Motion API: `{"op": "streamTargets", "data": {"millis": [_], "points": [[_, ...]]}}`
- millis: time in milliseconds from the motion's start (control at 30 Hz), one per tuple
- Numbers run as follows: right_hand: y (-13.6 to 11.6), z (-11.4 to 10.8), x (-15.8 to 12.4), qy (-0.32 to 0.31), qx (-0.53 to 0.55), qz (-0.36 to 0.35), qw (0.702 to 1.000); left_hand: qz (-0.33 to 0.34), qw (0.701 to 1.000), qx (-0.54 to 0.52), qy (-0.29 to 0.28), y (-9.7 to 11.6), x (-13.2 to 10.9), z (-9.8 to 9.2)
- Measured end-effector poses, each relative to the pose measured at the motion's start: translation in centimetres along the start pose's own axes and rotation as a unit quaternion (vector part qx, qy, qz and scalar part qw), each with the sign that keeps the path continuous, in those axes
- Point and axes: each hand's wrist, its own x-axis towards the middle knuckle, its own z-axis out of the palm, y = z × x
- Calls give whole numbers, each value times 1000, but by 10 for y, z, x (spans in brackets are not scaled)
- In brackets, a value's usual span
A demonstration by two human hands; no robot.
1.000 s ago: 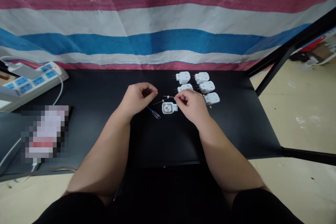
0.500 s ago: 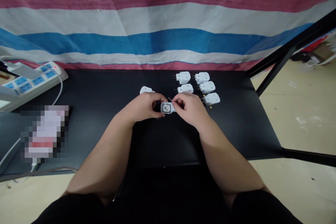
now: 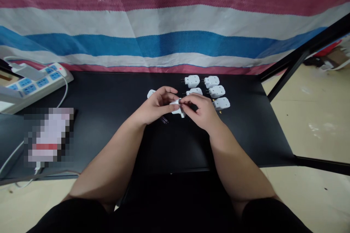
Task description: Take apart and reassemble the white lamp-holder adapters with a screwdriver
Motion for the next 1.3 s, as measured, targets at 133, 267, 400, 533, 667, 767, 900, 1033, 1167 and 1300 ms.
{"op": "streamTargets", "data": {"millis": [133, 267, 400, 533, 667, 767, 900, 1033, 1167, 1300], "points": [[-1, 7, 1, 25, -18, 9, 999, -58, 990, -104, 69, -8, 3, 13], [-4, 16, 1, 81, -3, 21, 996, -78, 985, -106, 111, -12, 5, 18], [-4, 16, 1, 103, -5, 51, 993, -116, 978, -130, 110, -10, 6, 18], [2, 17, 0, 130, 33, 49, 990, -161, 961, -176, 137, -2, 7, 19], [11, 21, -2, 163, 90, 57, 981, -201, 932, -231, 193, 11, 10, 22], [13, 22, -2, 159, 106, 73, 979, -226, 911, -265, 220, 18, 13, 23], [11, 21, -2, 142, 102, 94, 980, -233, 903, -285, 221, 18, 14, 24], [8, 21, -2, 135, 100, 106, 980, -218, 918, -265, 199, 11, 12, 21], [6, 21, -2, 131, 67, 79, 986, -177, 946, -223, 155, 2, 8, 19], [4, 22, -1, 144, -17, 38, 989, -140, 962, -200, 125, -4, 6, 20]]}}
